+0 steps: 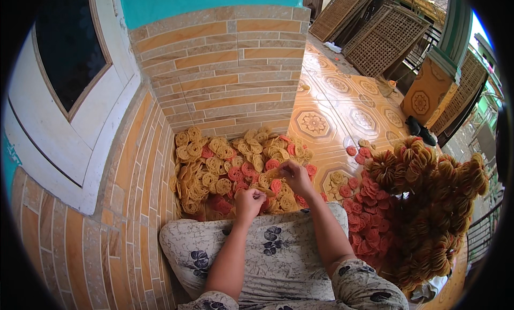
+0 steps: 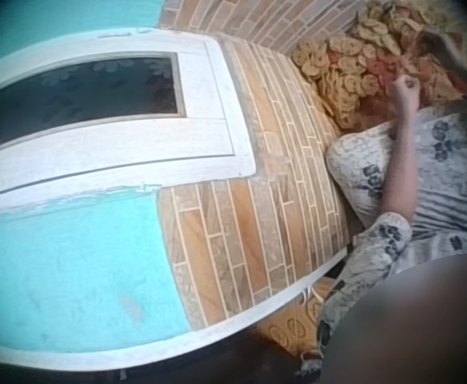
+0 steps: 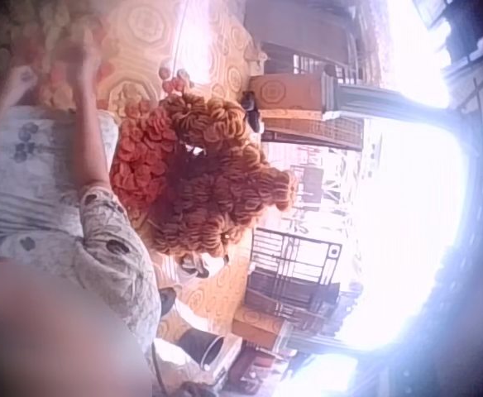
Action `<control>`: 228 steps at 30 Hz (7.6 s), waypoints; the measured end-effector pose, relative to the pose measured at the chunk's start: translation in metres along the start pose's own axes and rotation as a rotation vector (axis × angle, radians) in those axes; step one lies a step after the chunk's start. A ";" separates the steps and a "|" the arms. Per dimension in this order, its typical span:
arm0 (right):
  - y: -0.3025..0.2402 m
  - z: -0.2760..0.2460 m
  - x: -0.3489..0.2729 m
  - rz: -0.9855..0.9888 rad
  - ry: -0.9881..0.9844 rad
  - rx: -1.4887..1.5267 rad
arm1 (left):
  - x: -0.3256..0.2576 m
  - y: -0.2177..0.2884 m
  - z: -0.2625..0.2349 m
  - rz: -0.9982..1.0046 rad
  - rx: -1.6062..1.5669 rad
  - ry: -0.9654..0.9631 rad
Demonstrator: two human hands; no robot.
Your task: The person sits on the floor and repeatedly picks up yellow and red coiled rosettes, threading them onto a thin stick or wire. The person then ties the rosettes together with a white string and places the finished bundle on the floor.
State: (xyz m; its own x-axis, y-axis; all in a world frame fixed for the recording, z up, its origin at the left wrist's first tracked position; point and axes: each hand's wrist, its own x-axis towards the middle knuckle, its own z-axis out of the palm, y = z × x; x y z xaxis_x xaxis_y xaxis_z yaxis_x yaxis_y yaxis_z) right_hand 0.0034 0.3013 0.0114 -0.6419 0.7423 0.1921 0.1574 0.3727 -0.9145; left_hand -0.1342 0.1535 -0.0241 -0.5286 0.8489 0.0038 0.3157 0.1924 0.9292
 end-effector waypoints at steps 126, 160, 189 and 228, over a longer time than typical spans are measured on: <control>0.018 0.019 0.044 0.132 -0.100 0.555 | 0.016 -0.022 -0.003 -0.191 -0.215 0.006; 0.002 0.003 0.032 -0.012 -0.109 -0.223 | 0.017 -0.029 -0.002 -0.141 -0.421 0.181; -0.021 0.027 0.031 -0.243 0.376 -0.118 | 0.008 0.006 -0.011 -0.555 -0.697 -0.240; -0.083 -0.023 0.016 -0.151 0.031 -0.150 | 0.017 -0.034 -0.024 -0.443 -0.704 0.473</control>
State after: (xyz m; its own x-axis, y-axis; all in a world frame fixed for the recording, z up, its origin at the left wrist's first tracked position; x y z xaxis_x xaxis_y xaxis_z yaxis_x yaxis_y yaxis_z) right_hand -0.0030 0.2954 0.0981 -0.6435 0.6876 0.3362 0.1725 0.5583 -0.8115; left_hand -0.1732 0.1497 -0.0467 -0.7986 0.4532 -0.3962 -0.4546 -0.0228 0.8904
